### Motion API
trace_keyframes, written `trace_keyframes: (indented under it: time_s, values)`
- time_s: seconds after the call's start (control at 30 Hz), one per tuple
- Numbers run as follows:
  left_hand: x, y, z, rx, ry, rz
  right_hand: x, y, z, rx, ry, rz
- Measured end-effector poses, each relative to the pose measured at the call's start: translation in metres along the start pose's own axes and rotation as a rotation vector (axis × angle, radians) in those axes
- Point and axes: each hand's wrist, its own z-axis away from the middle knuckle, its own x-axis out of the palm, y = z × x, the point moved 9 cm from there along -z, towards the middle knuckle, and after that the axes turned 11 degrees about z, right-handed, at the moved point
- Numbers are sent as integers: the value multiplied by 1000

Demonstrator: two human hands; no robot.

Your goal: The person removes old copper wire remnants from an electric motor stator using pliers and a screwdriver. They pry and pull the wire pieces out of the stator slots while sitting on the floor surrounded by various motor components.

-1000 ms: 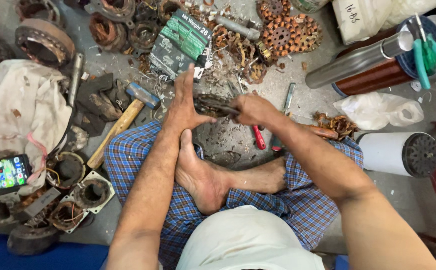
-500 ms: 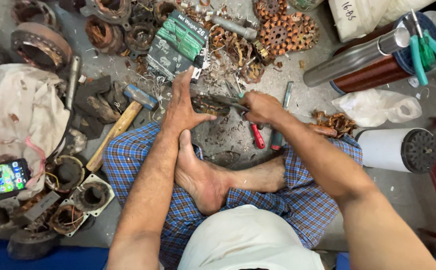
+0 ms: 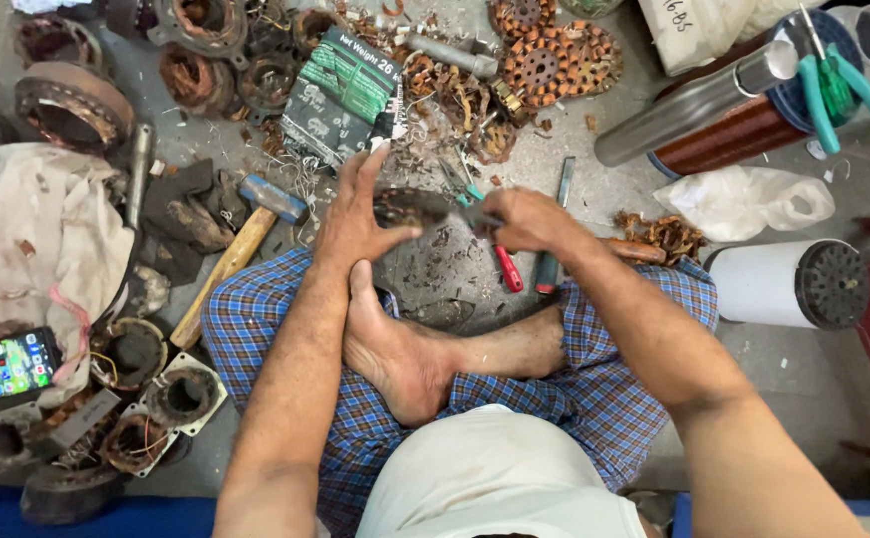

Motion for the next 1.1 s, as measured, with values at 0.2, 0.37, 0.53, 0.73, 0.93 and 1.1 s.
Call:
trace_keyframes:
  time_s: [0.2,0.37,0.53,0.73,0.93,1.1]
  values:
    - [-3,-9,-2,113,71,1,15,-1,22,149,84,-752]
    - [-2,-28,-4,25,132,126,57,-14,20,118,-60,-630]
    - [-4,-24,-5,43,142,93,73,-12,2,128,-105,-555]
    - [-4,-17,-4,90,138,46,64,-9,-18,111,-22,-471]
    - [-6,-15,-3,61,130,36,58,-13,-22,6,21,-471]
    - [-8,-9,-2,80,134,29,56,-26,-22,-88,8,-717]
